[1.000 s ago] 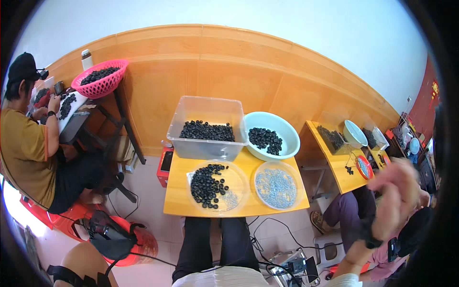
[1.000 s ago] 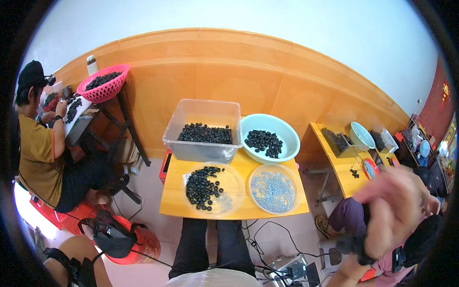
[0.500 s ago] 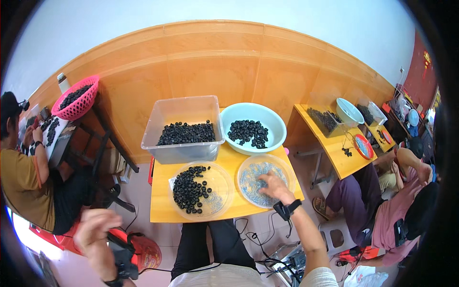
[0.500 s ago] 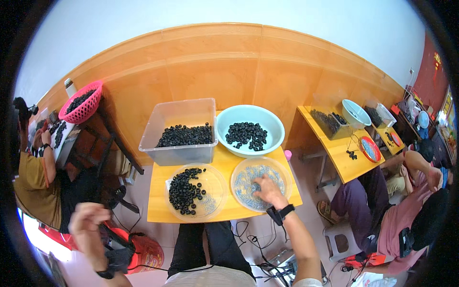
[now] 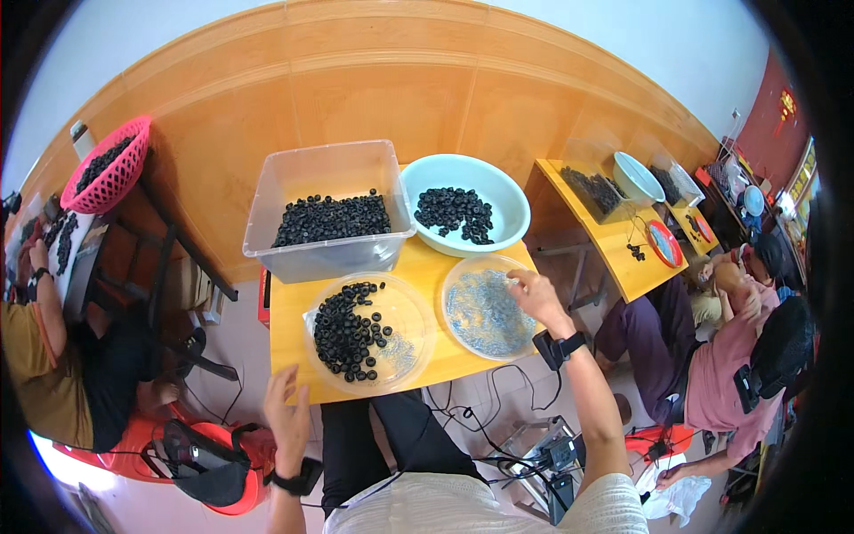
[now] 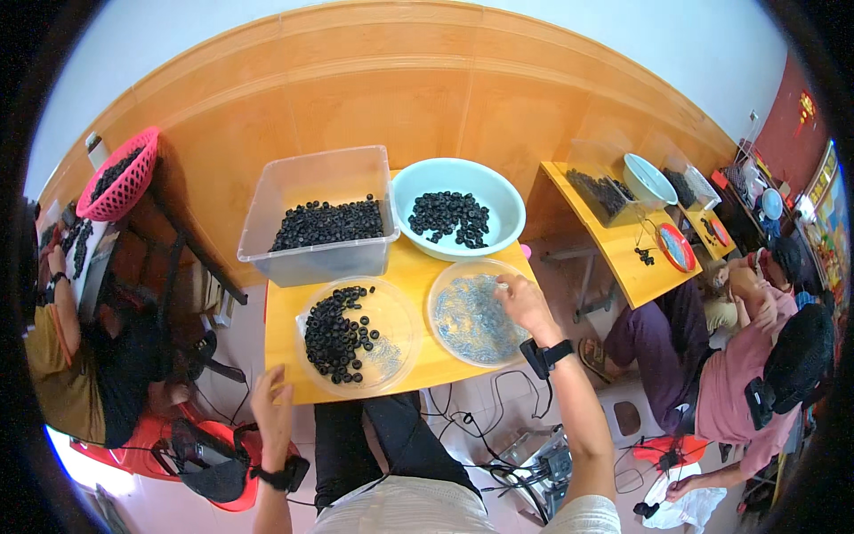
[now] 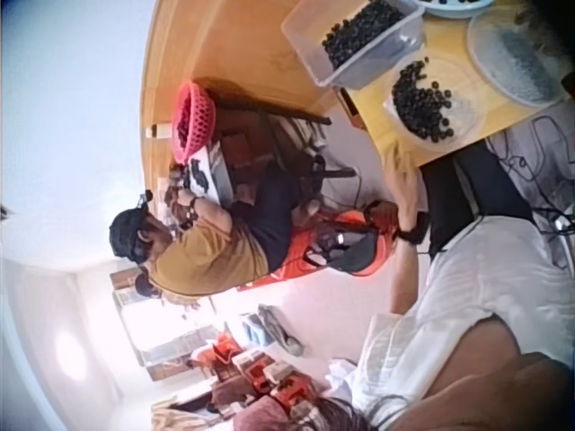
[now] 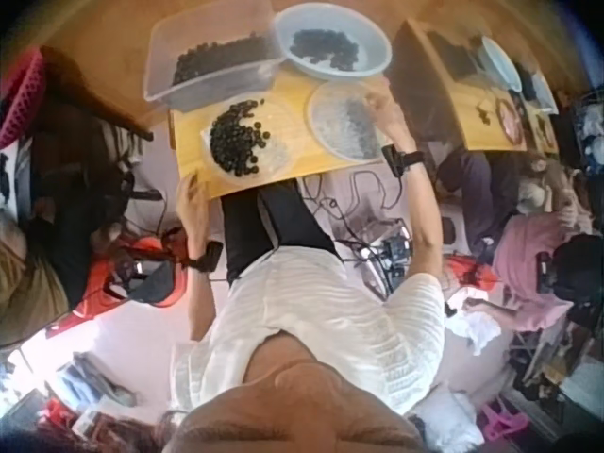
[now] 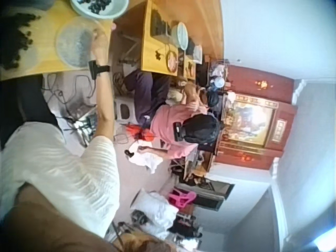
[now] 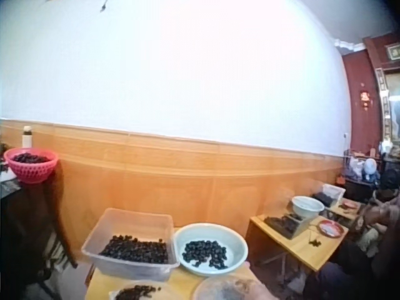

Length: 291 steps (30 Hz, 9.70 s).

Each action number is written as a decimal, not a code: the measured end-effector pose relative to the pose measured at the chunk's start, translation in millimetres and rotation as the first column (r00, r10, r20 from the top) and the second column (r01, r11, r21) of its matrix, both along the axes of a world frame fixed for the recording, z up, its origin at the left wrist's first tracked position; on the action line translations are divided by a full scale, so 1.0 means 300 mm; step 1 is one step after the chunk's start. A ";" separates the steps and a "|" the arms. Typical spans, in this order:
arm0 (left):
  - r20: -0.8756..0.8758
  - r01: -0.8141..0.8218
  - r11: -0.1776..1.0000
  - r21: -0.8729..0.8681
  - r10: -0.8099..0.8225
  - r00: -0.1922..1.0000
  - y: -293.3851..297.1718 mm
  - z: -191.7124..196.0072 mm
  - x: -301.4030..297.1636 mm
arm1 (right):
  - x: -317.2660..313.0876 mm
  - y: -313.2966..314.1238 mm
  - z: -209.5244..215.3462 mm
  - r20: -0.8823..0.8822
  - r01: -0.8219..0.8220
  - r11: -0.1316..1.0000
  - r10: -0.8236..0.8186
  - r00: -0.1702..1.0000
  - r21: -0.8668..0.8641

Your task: Sorting and inspecting small black plastic or rubber rings/components on a table.

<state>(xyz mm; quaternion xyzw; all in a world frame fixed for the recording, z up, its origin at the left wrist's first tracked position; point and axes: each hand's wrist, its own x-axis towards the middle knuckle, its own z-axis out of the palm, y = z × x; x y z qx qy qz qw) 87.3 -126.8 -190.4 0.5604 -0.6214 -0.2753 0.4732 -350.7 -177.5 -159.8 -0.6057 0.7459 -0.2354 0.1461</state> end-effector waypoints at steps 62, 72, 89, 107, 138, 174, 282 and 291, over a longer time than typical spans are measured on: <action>-0.253 -0.137 0.990 -0.040 0.123 0.960 -0.130 -0.190 0.001 | 0.114 -0.029 -0.039 0.204 -0.059 0.998 0.064 0.977 -0.026; -0.436 0.419 0.901 0.110 -0.335 0.835 -0.096 0.147 -0.282 | 0.066 0.006 0.126 0.541 0.080 0.983 0.023 0.841 -0.166; 0.505 0.711 0.700 0.073 -0.640 0.579 -0.419 -0.110 -0.895 | 0.045 0.075 -0.085 0.227 -0.090 0.995 0.078 0.971 0.042; -0.105 0.662 0.653 0.368 -0.678 0.728 -0.482 0.142 -0.905 | 0.013 0.076 0.192 0.558 0.124 0.977 -0.008 0.829 -0.170; 0.445 0.722 0.684 0.108 -0.683 0.580 -0.502 -0.045 -0.965 | -0.058 0.050 -0.116 0.066 -0.131 0.991 0.129 0.989 0.018; -0.834 0.928 0.299 0.224 -0.435 0.341 -0.470 0.121 -0.875 | 0.099 0.028 0.088 0.967 0.065 0.995 0.053 0.251 -0.071; -0.736 0.709 0.703 0.052 -0.453 0.504 -0.198 0.045 -0.690 | 0.304 0.147 0.066 0.909 0.009 0.994 0.099 0.405 -0.113; -0.807 0.718 0.677 0.161 -0.329 0.491 -0.229 0.027 -0.711 | 0.313 0.127 0.029 0.913 0.066 0.985 0.122 0.390 -0.160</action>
